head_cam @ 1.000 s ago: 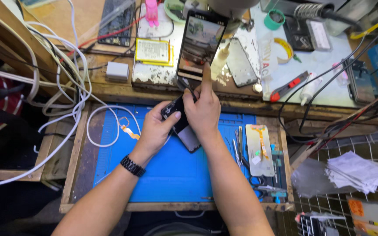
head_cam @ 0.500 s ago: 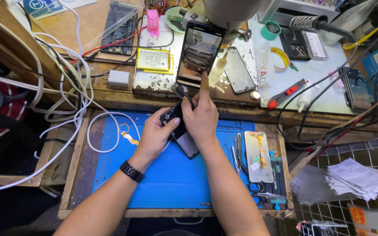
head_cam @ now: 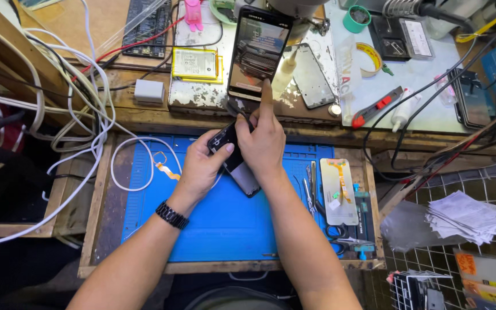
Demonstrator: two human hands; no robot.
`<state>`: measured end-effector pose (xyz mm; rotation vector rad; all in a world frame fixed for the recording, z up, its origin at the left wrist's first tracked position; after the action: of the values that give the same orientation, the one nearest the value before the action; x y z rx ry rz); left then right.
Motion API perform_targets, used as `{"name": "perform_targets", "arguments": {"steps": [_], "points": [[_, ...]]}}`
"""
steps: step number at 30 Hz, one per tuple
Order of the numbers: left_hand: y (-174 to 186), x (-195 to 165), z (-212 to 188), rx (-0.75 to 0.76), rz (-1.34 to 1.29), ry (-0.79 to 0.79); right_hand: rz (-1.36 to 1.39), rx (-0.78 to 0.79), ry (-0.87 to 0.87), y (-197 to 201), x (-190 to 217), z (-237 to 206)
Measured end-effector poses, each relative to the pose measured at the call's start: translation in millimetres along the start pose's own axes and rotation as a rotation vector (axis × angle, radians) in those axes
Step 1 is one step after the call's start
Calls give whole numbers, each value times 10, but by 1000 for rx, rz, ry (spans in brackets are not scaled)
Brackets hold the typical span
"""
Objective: The person uses a metal spudger to pry and separate the screen assembly from the smartphone chassis. They carefully work the tool along the edges of the device to release the adhesive or clips holding the screen in place. The person holds the phone steady with one hand while manipulating the tool with the other.
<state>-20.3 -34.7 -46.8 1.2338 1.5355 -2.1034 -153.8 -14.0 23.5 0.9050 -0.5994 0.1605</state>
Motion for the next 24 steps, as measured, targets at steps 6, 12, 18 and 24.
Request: {"name": "perform_targets", "arguments": {"steps": [6, 12, 18, 24], "points": [[11, -13, 46, -38, 35, -24, 15, -11, 9, -2, 19, 24], [19, -35, 26, -26, 64, -22, 25, -7, -24, 14, 29, 5], [21, -158, 54, -57, 51, -72, 35, 0, 17, 93, 117, 41], [45, -136, 20, -48, 35, -88, -42, 70, 215, 306, 141, -92]]}}
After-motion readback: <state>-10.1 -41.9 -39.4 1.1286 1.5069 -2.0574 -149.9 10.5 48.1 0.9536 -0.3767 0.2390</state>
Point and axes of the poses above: each hand's wrist, its own z-axis towards the middle knuckle, its own y-axis out of the back of the hand, x = y × z, the point moved 1 cm from there along z, towards the middle knuckle, and after that the axes turned 9 degrees about -z, right-handed, at the moved point
